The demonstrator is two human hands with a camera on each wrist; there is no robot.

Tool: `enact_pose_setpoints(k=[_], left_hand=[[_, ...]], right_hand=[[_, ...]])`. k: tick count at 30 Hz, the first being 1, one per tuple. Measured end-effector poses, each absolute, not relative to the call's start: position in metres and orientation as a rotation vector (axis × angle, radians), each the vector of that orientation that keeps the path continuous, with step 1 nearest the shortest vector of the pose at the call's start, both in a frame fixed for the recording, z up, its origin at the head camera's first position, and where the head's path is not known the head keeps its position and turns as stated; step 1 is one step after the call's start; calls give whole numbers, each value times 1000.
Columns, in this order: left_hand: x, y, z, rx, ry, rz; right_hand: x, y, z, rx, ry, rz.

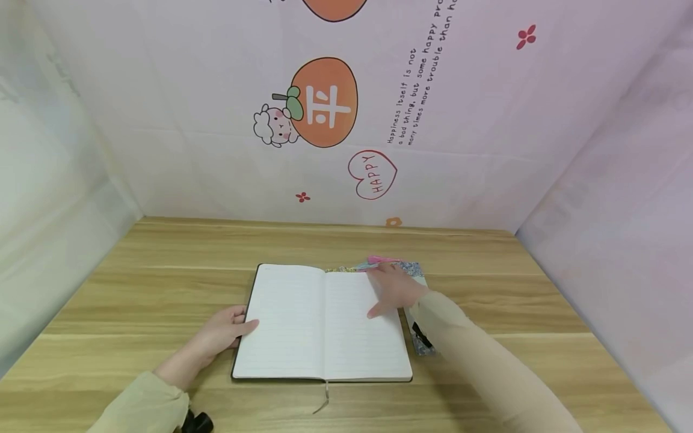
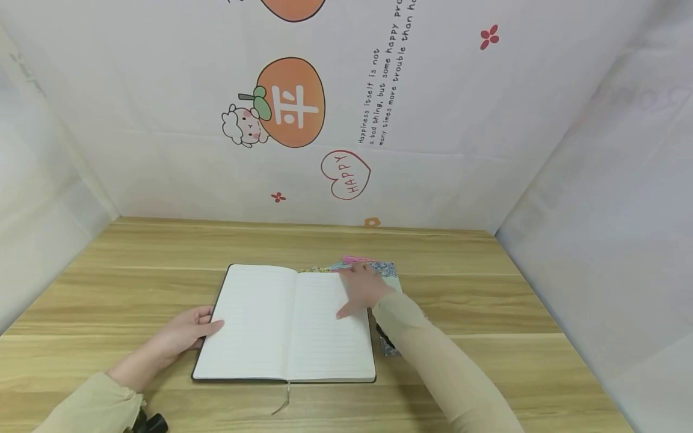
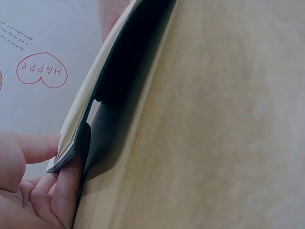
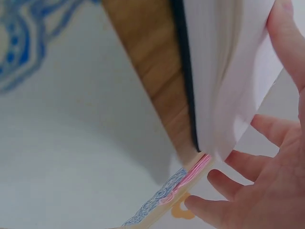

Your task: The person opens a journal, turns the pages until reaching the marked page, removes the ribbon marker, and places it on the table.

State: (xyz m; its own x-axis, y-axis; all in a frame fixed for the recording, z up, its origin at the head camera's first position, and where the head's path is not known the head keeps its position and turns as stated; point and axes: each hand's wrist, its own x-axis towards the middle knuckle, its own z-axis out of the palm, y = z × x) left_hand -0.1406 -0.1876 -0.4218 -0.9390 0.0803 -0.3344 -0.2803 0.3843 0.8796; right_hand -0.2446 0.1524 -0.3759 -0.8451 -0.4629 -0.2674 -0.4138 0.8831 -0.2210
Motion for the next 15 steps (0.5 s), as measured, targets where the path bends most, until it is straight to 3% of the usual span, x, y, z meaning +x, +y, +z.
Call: enact_pose_setpoints(k=[15], left_hand=[[-141,-187,-422,-175,2328,1572]], right_hand=[[-240,151,-380,-690,2832,-204]])
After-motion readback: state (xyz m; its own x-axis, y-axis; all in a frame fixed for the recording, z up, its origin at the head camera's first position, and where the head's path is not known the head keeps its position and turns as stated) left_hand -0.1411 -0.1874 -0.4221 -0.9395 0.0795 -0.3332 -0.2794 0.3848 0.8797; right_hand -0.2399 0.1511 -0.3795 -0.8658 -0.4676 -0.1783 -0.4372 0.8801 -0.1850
